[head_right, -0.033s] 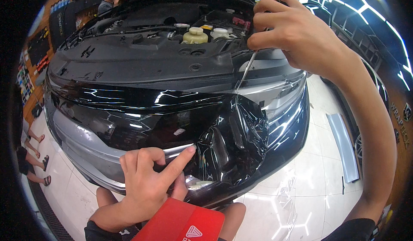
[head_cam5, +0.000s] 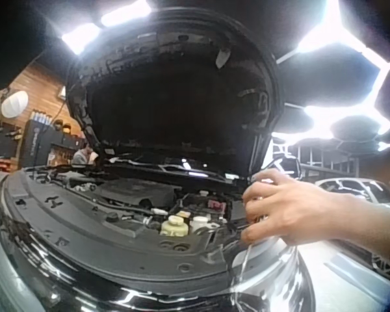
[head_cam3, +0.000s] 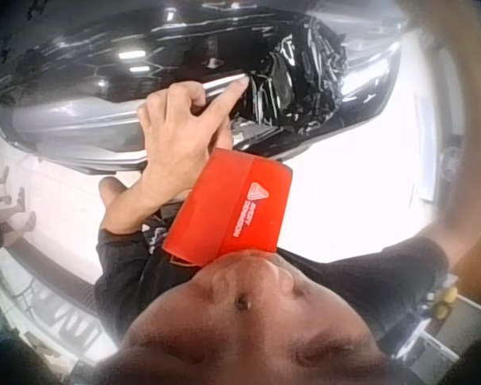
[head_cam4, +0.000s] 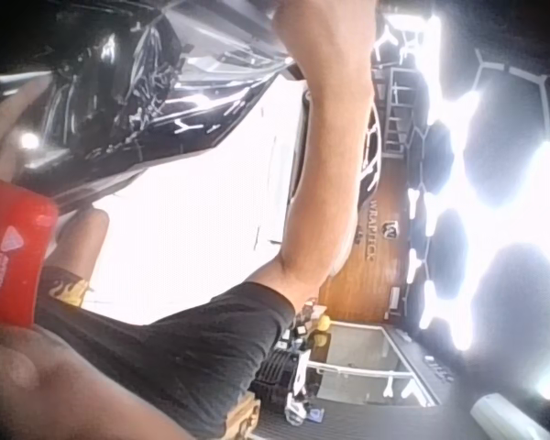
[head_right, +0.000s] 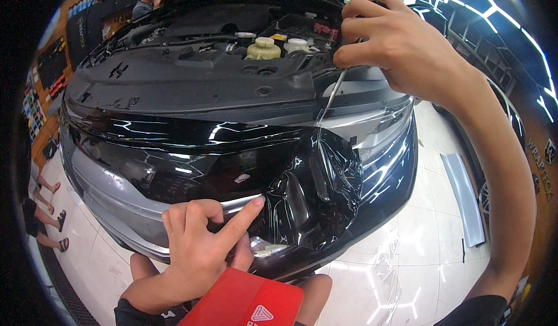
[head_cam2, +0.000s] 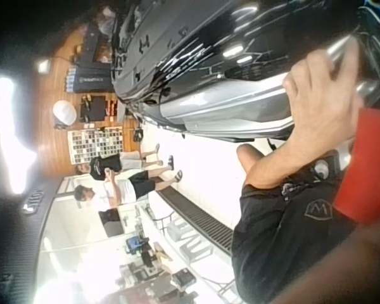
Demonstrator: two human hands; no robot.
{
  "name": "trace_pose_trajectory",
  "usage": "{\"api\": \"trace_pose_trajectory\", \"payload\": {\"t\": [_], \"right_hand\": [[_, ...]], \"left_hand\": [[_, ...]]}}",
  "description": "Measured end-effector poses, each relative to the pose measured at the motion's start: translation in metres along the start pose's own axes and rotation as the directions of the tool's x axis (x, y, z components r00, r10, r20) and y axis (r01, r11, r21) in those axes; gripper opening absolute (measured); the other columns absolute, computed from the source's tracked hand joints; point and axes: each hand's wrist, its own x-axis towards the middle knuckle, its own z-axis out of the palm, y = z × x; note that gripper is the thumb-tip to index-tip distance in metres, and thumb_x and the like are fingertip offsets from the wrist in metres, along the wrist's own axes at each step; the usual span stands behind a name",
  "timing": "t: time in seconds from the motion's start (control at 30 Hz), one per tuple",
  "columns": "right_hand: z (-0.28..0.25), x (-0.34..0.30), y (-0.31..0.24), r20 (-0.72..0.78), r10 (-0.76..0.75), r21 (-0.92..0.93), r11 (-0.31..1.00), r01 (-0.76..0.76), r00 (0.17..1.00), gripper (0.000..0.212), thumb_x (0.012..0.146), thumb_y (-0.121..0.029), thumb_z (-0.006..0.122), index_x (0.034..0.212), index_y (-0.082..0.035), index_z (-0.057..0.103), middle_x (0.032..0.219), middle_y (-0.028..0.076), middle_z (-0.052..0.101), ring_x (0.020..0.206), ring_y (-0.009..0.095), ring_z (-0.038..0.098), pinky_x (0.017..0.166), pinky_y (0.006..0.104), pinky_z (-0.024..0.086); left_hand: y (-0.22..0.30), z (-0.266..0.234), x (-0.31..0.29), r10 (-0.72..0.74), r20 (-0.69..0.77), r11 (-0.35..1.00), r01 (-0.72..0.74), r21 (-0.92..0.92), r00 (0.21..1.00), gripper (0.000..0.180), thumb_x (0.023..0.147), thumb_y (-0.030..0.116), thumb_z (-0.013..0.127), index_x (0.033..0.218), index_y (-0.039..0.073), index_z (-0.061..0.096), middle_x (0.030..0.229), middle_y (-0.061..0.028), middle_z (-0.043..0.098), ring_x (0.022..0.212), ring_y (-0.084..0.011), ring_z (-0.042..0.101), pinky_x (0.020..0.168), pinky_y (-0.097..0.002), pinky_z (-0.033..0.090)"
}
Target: The person applies a transparent protective film to the front bumper of a car. They use a red squeegee to smooth the film and a yellow cloth to wipe the surface, ensuring proper adhesion and removing bubbles.
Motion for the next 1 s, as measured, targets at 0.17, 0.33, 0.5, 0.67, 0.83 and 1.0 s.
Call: {"api": "trace_pose_trajectory", "payload": {"t": [0.17, 0.33, 0.5, 0.67, 0.83, 1.0], "right_hand": [[0.001, 0.000, 0.001, 0.018, -0.039, -0.098, 0.994, 0.041, 0.999, 0.048, 0.066, 0.017, 0.079, 0.100, -0.017, 0.077, 0.107, 0.007, 0.073, 0.127, 0.030, 0.060, 0.124, 0.0530, 0.037], [0.004, -0.001, 0.000, 0.064, -0.033, -0.108, 0.993, 0.040, 0.997, 0.047, 0.071, 0.016, 0.076, 0.102, -0.019, 0.077, 0.109, 0.007, 0.072, 0.128, 0.028, 0.059, 0.125, 0.0520, 0.036], [-0.005, 0.000, -0.001, 0.114, -0.046, -0.125, 0.990, 0.060, 0.992, 0.044, 0.076, 0.014, 0.073, 0.105, -0.020, 0.075, 0.111, 0.006, 0.072, 0.127, 0.028, 0.061, 0.126, 0.0498, 0.037], [-0.032, -0.021, 0.000, -0.030, 0.211, 0.211, 0.957, -0.200, 0.977, 0.030, 0.086, 0.005, 0.072, 0.111, -0.011, 0.073, 0.102, 0.006, 0.069, 0.108, 0.027, 0.064, 0.102, 0.0403, 0.050], [-0.019, -0.080, -0.041, -0.117, 0.669, 0.667, 0.601, -0.441, 0.734, 0.017, 0.101, -0.008, 0.067, 0.116, -0.001, 0.070, 0.082, 0.004, 0.062, 0.081, 0.015, 0.060, 0.074, 0.0308, 0.048], [-0.006, -0.056, -0.131, 0.377, 0.835, 0.895, -0.217, -0.389, 0.400, 0.017, 0.099, -0.013, 0.068, 0.109, -0.001, 0.075, 0.091, 0.005, 0.071, 0.079, 0.011, 0.063, 0.073, 0.0291, 0.051]], "left_hand": [[-0.001, 0.001, 0.000, 0.009, -0.011, 1.000, -0.009, -0.006, 1.000, 0.070, 0.074, 0.021, 0.076, 0.143, 0.019, 0.070, 0.105, -0.0056, 0.048, 0.096, -0.0268, 0.045, 0.083, -0.0449, 0.033], [-0.001, 0.001, -0.001, 0.009, -0.020, 1.000, -0.009, -0.016, 1.000, 0.068, 0.074, 0.020, 0.075, 0.142, 0.019, 0.070, 0.105, -0.0059, 0.048, 0.098, -0.0271, 0.045, 0.084, -0.0447, 0.033], [-0.001, 0.002, 0.000, 0.017, -0.046, 0.999, -0.018, -0.028, 0.999, 0.066, 0.074, 0.019, 0.074, 0.140, 0.018, 0.071, 0.104, -0.0057, 0.047, 0.099, -0.0271, 0.044, 0.084, -0.0441, 0.033], [0.000, -0.001, -0.001, 0.018, -0.080, 1.000, -0.019, -0.022, 0.997, 0.065, 0.074, 0.017, 0.074, 0.138, 0.018, 0.071, 0.104, -0.0054, 0.048, 0.098, -0.0269, 0.045, 0.083, -0.0432, 0.034], [0.002, 0.000, 0.002, 0.028, -0.076, 0.995, -0.035, -0.090, 0.997, 0.064, 0.072, 0.016, 0.072, 0.136, 0.017, 0.071, 0.105, -0.0068, 0.051, 0.099, -0.0283, 0.047, 0.082, -0.0441, 0.037], [-0.006, -0.020, 0.003, 0.011, -0.163, 0.941, -0.065, -0.331, 0.987, 0.055, 0.075, 0.006, 0.067, 0.129, 0.013, 0.073, 0.103, -0.0100, 0.052, 0.095, -0.0303, 0.047, 0.088, -0.0435, 0.038]]}}
